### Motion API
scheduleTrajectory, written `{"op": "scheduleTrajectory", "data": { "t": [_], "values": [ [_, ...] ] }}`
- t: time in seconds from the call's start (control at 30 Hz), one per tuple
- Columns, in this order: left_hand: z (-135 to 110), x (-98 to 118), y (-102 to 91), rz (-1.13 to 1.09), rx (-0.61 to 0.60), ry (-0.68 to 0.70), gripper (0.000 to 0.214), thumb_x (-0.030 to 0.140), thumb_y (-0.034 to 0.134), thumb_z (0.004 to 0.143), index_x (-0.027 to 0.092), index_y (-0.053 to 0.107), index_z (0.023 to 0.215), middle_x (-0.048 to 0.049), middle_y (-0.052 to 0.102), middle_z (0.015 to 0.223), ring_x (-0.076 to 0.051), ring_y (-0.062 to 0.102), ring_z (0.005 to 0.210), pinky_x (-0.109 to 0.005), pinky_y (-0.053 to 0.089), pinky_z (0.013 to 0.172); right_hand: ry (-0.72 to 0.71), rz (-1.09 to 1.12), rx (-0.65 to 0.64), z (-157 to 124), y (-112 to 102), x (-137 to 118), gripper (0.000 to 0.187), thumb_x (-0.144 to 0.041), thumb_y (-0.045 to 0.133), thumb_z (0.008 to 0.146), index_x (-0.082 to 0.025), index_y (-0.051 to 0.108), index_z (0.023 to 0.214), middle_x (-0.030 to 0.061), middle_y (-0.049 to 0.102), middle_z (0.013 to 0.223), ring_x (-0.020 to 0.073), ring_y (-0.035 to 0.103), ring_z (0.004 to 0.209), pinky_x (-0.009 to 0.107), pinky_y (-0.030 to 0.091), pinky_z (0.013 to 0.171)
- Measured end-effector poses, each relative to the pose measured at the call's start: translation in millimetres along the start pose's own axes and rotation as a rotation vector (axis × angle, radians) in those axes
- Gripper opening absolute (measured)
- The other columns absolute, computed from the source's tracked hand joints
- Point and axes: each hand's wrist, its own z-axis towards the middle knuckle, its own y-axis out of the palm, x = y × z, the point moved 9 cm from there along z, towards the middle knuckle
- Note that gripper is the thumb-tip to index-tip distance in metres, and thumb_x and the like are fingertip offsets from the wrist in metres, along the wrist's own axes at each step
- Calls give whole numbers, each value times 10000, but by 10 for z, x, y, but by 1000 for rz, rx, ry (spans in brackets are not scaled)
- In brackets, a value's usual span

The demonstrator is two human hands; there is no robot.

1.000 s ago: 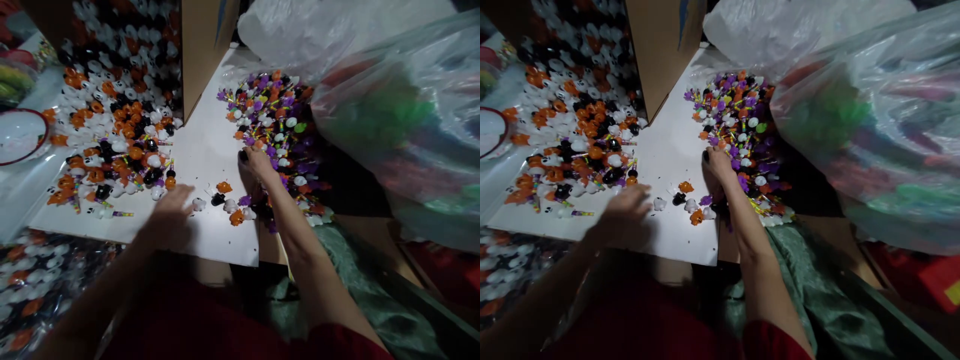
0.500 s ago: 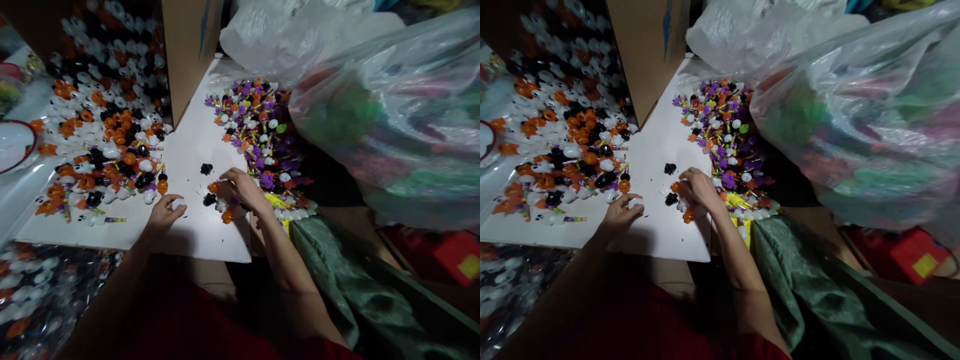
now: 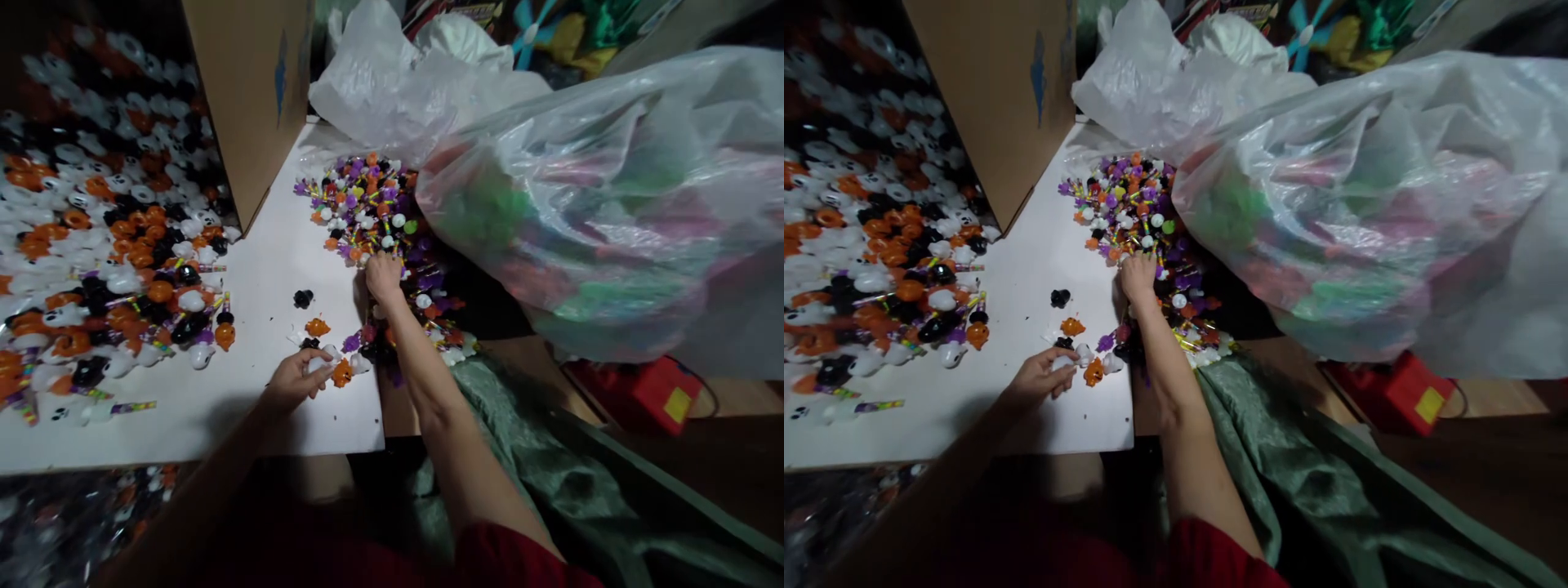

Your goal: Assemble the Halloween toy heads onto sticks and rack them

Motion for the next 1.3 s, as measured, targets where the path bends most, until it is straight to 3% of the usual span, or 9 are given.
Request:
{"op": "scheduleTrajectory", "data": {
  "t": [0.13,0.23,0.33,0.47,0.73,0.97,1.1,1.23,1.3],
  "values": [
    [4,41,-415,-319,167,46,462,496,726,699,126,643,964,-64,663,779,-117,578,630,-227,420,537,-113,46,-51,-124,31,-46,308,-123,386,913,-81,674,1015,204,646,1064,287,539,1001,438,320,950],
    [29,88,-644,-423,211,71,368,453,639,792,134,644,976,-99,669,886,-166,618,796,-266,480,633,-210,250,59,-480,-293,-136,239,-250,451,931,-141,659,973,152,648,1015,285,537,990,430,354,924],
    [26,106,-706,-462,254,87,257,354,640,794,145,652,943,-84,669,869,-157,608,779,-260,476,627,-228,682,204,-970,-709,-329,247,-364,446,962,-193,597,1059,85,639,957,227,574,894,362,443,821],
    [-65,178,-657,-505,240,178,251,380,636,806,149,651,902,-84,668,902,-158,605,783,-266,475,630,-365,1018,110,-1539,-797,-873,172,-355,488,956,-230,560,1049,51,634,935,176,613,832,300,497,754],
    [-324,273,-872,-453,294,229,321,419,687,761,146,650,926,-59,658,850,-133,575,723,-251,456,630,-671,756,-62,-1816,-722,-1322,394,-139,379,974,-198,451,1357,118,631,1134,212,593,1037,386,509,884],
    [-536,406,-860,-65,363,321,330,403,608,830,158,676,1041,-38,660,811,-137,579,683,-276,487,688,-560,831,-49,-1821,-703,-1378,294,-235,408,976,-182,596,1197,135,661,1037,221,600,962,389,493,854],
    [-905,711,-757,452,430,616,262,366,586,836,199,695,1007,-82,677,1015,-220,626,944,-357,511,873,-263,1369,-376,-1871,-275,-1417,271,-454,559,896,-193,618,940,43,642,794,127,523,620,263,444,580],
    [-1193,834,-507,754,89,936,231,298,578,877,242,675,1079,-85,682,1036,-220,635,999,-359,532,893,-172,1781,-904,-2181,38,-1738,507,-686,535,808,-179,554,801,-38,504,591,59,290,424,203,264,419],
    [-1212,906,-580,860,-33,964,229,270,573,888,277,666,1097,-66,681,1033,-210,637,986,-357,539,886,-256,1645,-844,-2121,-1,-1672,489,-647,479,864,-171,590,852,-13,542,627,83,389,467,218,332,467]
  ]
}}
